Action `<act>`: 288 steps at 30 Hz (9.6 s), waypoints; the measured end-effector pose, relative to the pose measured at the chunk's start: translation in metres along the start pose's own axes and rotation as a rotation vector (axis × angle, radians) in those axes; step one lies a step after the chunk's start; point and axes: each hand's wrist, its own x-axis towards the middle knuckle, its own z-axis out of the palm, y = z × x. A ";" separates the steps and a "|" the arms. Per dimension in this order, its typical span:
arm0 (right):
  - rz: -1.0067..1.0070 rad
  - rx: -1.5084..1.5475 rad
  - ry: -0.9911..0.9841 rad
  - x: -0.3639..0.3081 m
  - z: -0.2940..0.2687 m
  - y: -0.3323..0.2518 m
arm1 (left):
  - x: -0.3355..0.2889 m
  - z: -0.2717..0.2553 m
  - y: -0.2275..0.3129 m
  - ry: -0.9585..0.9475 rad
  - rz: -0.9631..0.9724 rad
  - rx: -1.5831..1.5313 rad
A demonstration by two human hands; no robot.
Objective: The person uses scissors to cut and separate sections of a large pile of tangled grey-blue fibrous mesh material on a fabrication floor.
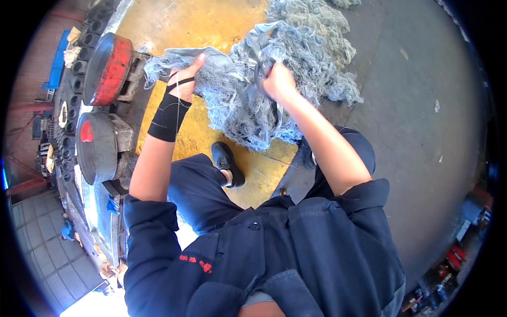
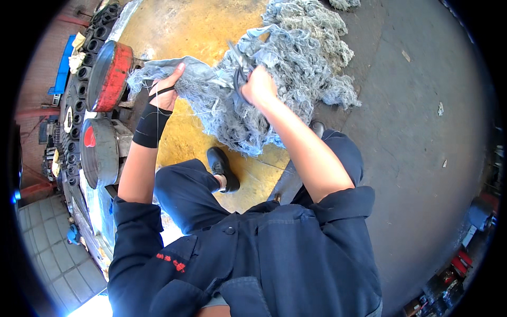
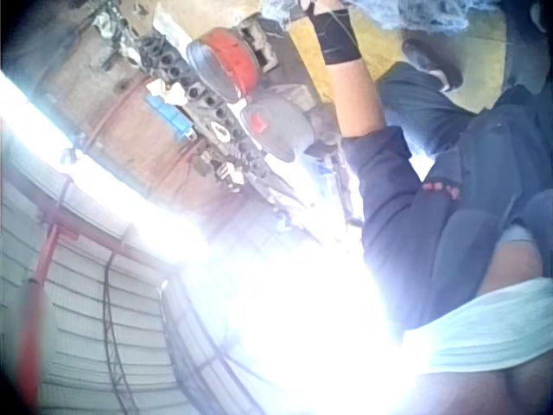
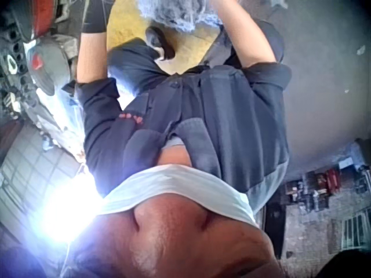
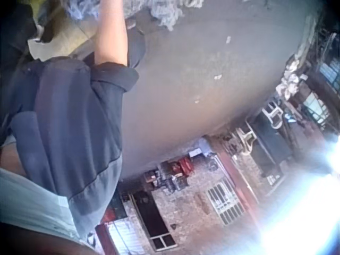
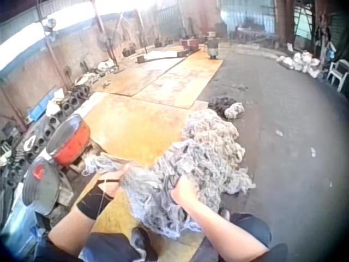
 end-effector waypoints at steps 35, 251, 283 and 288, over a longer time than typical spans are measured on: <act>-0.270 0.217 0.358 0.009 -0.087 -0.017 | 0.039 -0.221 -0.051 -0.002 0.050 0.562; -0.533 0.981 -0.804 -0.054 0.012 -0.059 | -0.041 -0.001 0.117 -0.334 0.381 -0.598; -0.035 0.898 -0.850 -0.056 0.032 -0.049 | -0.060 -0.076 -0.016 -0.197 0.097 -0.635; -0.226 0.544 -0.846 -0.046 0.042 -0.041 | -0.051 -0.171 -0.004 0.035 0.150 -0.715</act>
